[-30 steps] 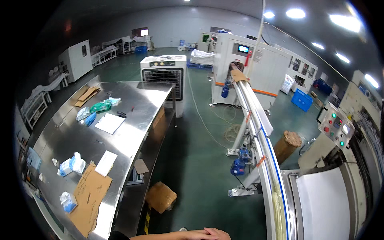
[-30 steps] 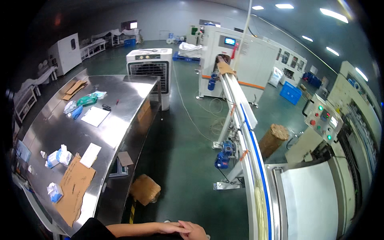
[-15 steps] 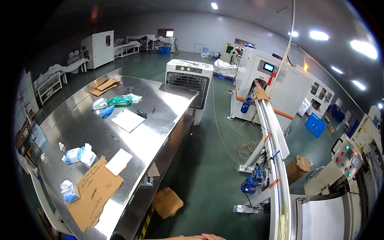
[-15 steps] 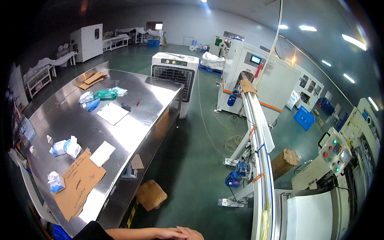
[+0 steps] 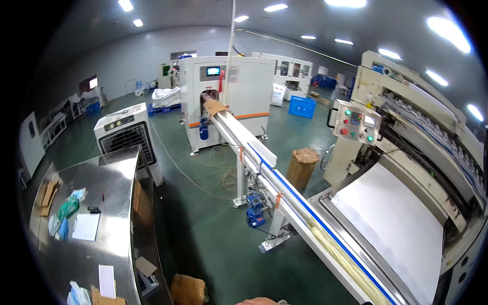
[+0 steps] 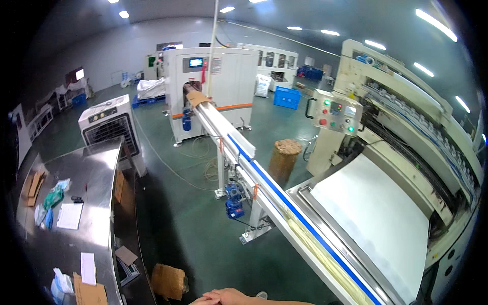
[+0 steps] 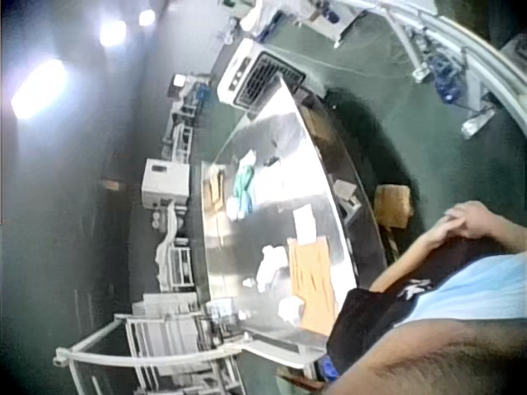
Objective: The person repeatedly folds a large white sheet of material on a metal table in a factory setting. They fold the sheet in half multiple times, then unfold it and repeat the process. The person also briefly interacts with a control panel on a nearby machine.
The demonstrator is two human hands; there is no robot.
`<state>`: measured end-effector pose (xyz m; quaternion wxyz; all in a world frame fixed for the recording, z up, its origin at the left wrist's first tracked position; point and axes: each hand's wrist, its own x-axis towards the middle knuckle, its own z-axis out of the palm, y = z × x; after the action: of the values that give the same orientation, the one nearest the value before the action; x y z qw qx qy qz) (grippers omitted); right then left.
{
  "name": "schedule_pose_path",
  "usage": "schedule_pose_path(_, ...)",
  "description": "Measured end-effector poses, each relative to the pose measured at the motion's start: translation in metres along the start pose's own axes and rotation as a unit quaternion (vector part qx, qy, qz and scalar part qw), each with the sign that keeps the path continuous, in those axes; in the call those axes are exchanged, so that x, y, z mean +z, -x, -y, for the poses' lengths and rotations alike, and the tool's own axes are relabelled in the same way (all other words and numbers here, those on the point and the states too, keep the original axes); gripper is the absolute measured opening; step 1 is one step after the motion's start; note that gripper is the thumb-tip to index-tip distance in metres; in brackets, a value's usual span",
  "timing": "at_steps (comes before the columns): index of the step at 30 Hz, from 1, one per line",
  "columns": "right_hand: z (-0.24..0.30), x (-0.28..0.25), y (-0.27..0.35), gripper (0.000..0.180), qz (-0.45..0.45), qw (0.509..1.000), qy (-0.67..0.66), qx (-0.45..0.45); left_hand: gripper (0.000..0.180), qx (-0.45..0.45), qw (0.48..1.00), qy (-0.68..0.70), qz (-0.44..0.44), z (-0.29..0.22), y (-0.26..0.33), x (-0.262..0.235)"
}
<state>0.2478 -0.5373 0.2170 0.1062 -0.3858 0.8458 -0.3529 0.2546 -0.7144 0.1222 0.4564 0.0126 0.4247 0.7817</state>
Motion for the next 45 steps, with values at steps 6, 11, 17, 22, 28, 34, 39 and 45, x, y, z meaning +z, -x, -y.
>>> schedule_pose_path(6, -0.001, 0.006, 0.018, 0.035, -0.051, 0.997, -0.021, 0.061, 0.025, -0.043, 0.999, -0.008, 0.028, 0.007, -0.016, -0.003)
schedule_pose_path(11, -0.011, 0.018, 0.031, 0.032, -0.074, 0.995, -0.019, 0.069, 0.027, -0.078, 0.995, -0.032, 0.048, 0.003, -0.017, 0.001)
schedule_pose_path(17, -0.008, 0.026, 0.036, 0.029, -0.1, 0.99, -0.03, 0.099, 0.029, -0.085, 0.995, -0.044, 0.042, 0.008, -0.014, -0.003)
schedule_pose_path(22, -0.008, 0.026, 0.04, 0.026, -0.085, 0.988, -0.025, 0.123, 0.032, -0.078, 0.994, -0.058, 0.041, 0.001, -0.014, 0.009)
schedule_pose_path(28, -0.024, 0.038, 0.042, 0.025, -0.131, 0.986, -0.018, 0.097, 0.033, -0.091, 0.993, -0.06, 0.044, 0.001, -0.013, 0.007)
schedule_pose_path(34, -0.018, 0.027, 0.044, 0.024, -0.149, 0.986, -0.008, 0.072, 0.034, -0.094, 0.993, -0.058, 0.041, 0.003, -0.013, 0.006)
schedule_pose_path(39, -0.025, 0.035, 0.045, 0.022, -0.174, 0.983, -0.008, 0.065, 0.034, -0.1, 0.992, -0.055, 0.046, -0.001, -0.017, 0.007)
schedule_pose_path(45, -0.024, 0.032, 0.043, 0.022, -0.154, 0.985, -0.017, 0.073, 0.035, -0.104, 0.992, -0.049, 0.045, 0.0, -0.019, 0.008)
